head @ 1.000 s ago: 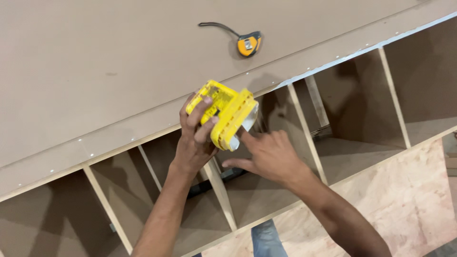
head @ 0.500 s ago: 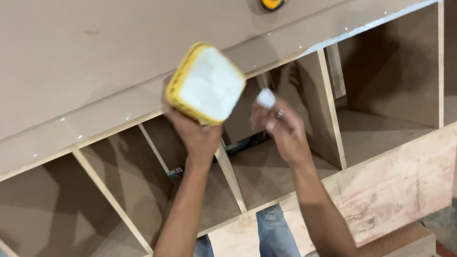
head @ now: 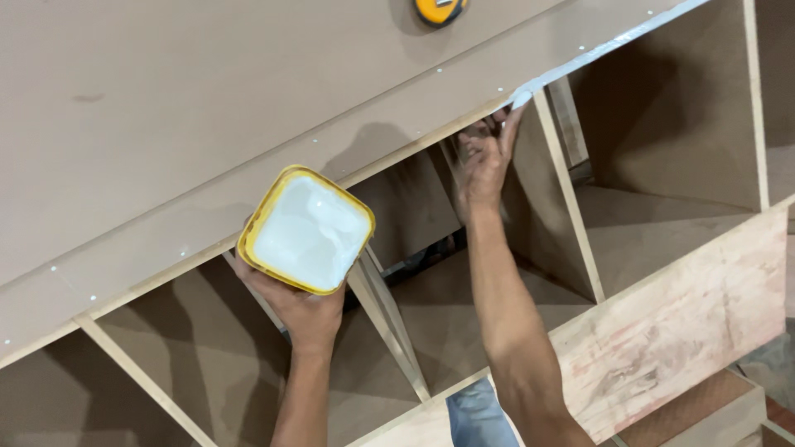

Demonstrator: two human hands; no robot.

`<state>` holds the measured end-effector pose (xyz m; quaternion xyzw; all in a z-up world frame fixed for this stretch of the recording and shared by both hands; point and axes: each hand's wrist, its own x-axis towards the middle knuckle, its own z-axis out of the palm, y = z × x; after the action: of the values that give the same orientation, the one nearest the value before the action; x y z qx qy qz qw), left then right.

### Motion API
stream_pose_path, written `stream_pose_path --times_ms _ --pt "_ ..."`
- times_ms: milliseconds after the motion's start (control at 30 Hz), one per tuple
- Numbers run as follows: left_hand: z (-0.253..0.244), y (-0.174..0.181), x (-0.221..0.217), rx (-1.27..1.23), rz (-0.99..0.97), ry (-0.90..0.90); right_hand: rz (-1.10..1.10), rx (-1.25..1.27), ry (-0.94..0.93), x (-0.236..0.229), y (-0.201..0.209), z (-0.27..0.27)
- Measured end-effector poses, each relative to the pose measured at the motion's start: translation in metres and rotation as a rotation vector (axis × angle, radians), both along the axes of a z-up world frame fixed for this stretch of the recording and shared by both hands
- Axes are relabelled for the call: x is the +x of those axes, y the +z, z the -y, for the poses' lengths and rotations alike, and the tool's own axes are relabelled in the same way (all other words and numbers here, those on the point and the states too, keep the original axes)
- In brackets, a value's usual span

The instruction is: The person measures and marks a wooden cabinet with a tape measure and pencil, then applies a white filler substance by hand along the top edge of the cabinet. The person uses a small container to hold the filler and smooths it along the seam.

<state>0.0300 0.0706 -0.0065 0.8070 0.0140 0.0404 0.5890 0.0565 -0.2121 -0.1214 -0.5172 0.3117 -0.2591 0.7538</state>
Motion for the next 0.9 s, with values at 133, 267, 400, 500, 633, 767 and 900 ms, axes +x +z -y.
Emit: stream_pose_path --times_ms 133,267,400,500,633,767,900 --pt "-0.009 -0.001 -0.004 -0.099 -0.029 -0.012 -0.037 -0.062 0.034 -0.002 -0.007 0.008" --pt "-0.020 -0.002 -0.004 0.111 0.018 -0.016 -0.178 -0.158 0.048 -0.001 -0.017 0.010" --pt "-0.024 -0.002 -0.009 -0.060 -0.047 0.015 -0.431 -0.538 0.120 -0.004 -0.025 0.001" --pt "-0.026 0.000 -0.011 -0.097 -0.073 0.020 -0.476 -0.863 0.186 -0.003 -0.022 -0.013" --pt "-0.032 0.005 -0.016 -0.173 -0.076 0.014 -0.568 -0.861 0.257 -0.001 -0.007 -0.035" --pt "-0.044 0.010 -0.021 -0.189 -0.070 0.017 -1.093 -1.111 0.464 0.002 0.011 -0.051" --pt "-0.055 0.012 -0.026 -0.191 -0.056 0.008 -1.239 -1.424 0.590 0.010 0.020 -0.059"
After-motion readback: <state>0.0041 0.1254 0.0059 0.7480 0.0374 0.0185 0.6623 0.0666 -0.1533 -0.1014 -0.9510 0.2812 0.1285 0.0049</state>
